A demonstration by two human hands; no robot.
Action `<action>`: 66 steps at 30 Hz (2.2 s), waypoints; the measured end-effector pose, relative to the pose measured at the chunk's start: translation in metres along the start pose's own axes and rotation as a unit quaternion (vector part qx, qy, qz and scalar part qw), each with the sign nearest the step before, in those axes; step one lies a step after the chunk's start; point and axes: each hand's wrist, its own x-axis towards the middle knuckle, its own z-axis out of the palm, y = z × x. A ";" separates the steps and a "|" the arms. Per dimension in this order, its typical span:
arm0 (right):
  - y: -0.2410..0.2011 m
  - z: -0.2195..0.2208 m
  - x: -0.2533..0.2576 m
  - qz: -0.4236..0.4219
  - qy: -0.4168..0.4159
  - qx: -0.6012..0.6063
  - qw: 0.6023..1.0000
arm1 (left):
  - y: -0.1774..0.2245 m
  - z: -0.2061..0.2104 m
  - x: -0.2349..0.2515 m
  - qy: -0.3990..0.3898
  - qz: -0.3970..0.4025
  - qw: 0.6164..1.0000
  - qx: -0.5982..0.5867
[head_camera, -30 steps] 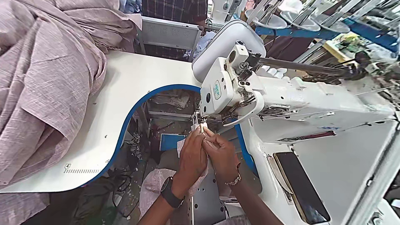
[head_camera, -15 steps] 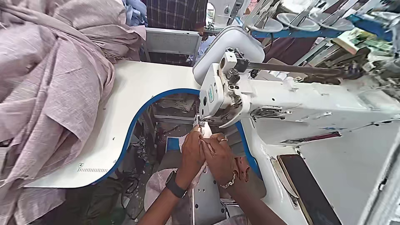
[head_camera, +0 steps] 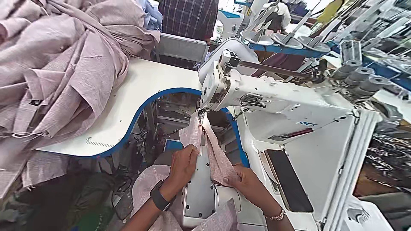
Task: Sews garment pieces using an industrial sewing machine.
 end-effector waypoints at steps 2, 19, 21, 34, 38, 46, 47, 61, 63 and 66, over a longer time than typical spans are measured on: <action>-0.027 -0.006 -0.008 -0.074 -0.012 -0.056 0.996 | -0.001 0.009 -0.003 0.042 0.048 0.998 -0.002; -0.137 -0.002 0.033 0.030 -0.227 -0.297 0.927 | -0.018 0.029 0.017 0.146 0.170 0.974 0.025; -0.140 -0.002 0.035 0.022 -0.221 -0.311 0.924 | -0.004 0.017 0.012 0.070 0.098 0.992 0.029; -0.128 0.004 0.074 0.026 -0.214 -0.290 0.932 | -0.031 0.018 0.024 0.081 0.098 0.990 -0.053; -0.039 -0.020 0.049 0.037 -0.218 -0.195 0.956 | -0.092 -0.036 -0.002 -0.065 -0.033 0.981 -0.181; -0.082 0.020 -0.037 -0.238 0.083 -0.272 0.929 | 0.021 -0.058 -0.039 -0.175 0.130 0.972 0.091; -0.086 0.038 -0.039 -0.238 0.128 -0.274 0.923 | 0.032 -0.036 -0.055 -0.147 0.107 0.977 0.110; -0.127 0.077 0.000 -0.150 0.272 -0.420 0.853 | 0.013 0.005 -0.035 0.061 0.086 0.994 0.033; -0.126 0.074 0.008 -0.134 0.272 -0.424 0.853 | 0.007 0.008 -0.024 0.074 0.095 0.993 0.006; -0.124 0.072 0.023 -0.122 0.269 -0.419 0.859 | 0.003 0.012 -0.007 0.070 0.085 0.994 -0.026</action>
